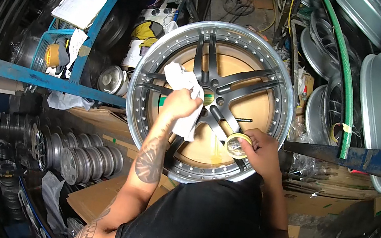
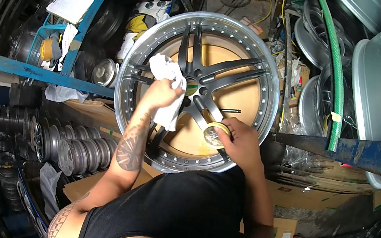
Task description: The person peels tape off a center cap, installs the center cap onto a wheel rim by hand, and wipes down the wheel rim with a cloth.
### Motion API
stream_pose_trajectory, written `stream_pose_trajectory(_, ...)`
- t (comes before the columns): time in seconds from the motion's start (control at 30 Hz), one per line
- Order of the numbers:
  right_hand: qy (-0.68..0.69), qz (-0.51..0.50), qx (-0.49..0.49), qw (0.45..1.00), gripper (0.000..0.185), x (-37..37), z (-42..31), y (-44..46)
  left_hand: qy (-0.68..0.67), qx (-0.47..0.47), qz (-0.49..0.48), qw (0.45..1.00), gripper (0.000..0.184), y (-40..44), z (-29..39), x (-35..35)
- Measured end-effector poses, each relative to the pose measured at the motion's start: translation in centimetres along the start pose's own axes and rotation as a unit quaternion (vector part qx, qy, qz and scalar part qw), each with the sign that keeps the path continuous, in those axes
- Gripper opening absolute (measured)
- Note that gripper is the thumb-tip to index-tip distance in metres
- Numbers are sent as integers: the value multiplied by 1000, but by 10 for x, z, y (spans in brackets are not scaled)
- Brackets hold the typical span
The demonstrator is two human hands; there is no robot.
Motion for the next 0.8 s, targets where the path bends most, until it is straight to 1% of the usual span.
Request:
stream_pose_trajectory(0.03,-27,-9,-14,999,24,3,4,1,-212,11,-26,977,50,10,-11,-6)
stream_pose_trajectory(0.07,-39,-15,-21,999,23,3,4,0,-387,-38,-58,920,47,15,-23,-11)
stream_pose_trajectory(0.1,-51,-18,-27,998,23,3,2,-2,-286,-22,-16,958,48,9,-15,-33)
stream_pose_trajectory(0.13,-60,-17,-31,998,23,2,1,-2,-180,-4,26,983,50,7,-9,-49)
stream_pose_trajectory(0.2,-41,-20,-16,999,23,0,2,-3,-39,24,38,998,58,13,-11,-21)
stream_pose_trajectory(0.23,-27,-18,-5,999,23,0,6,-2,49,46,-50,996,72,14,-2,-6)
stream_pose_trajectory(0.27,-15,-18,4,1000,23,1,8,-1,73,47,-83,993,83,12,9,11)
stream_pose_trajectory(0.33,-51,-11,-33,998,24,0,5,3,80,58,-83,992,87,23,17,10)
stream_pose_trajectory(0.37,-68,-6,-48,996,24,-1,5,2,98,56,-77,991,86,32,20,8)
stream_pose_trajectory(0.4,-71,-12,-39,997,25,-1,4,0,114,53,-73,989,84,38,22,8)
stream_pose_trajectory(0.43,-73,-16,-33,997,25,0,2,1,95,71,-34,992,74,43,22,9)
stream_pose_trajectory(0.53,-82,-32,-21,996,26,0,1,-2,118,64,-99,986,61,51,35,-2)
stream_pose_trajectory(0.57,-82,-39,-19,996,26,-1,-1,-4,112,65,-106,986,54,45,39,-9)
stream_pose_trajectory(0.67,-56,-29,-10,998,25,-13,-5,-12,0,153,-104,983,50,49,11,-33)
stream_pose_trajectory(0.73,-23,1,-4,1000,22,-22,2,-19,2,59,-149,987,46,65,-49,-45)
stream_pose_trajectory(0.8,16,45,-9,999,19,-32,14,-27,-63,14,-20,998,41,39,-72,-82)
Point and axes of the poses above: each hand's wrist, its own y-axis towards the middle knuckle, its own x-axis out of the palm, z = x × y, the point moved 2 cm from there along y, towards the middle knuckle, and after that the axes turned 7 degrees about x, right-handed, at the moved point
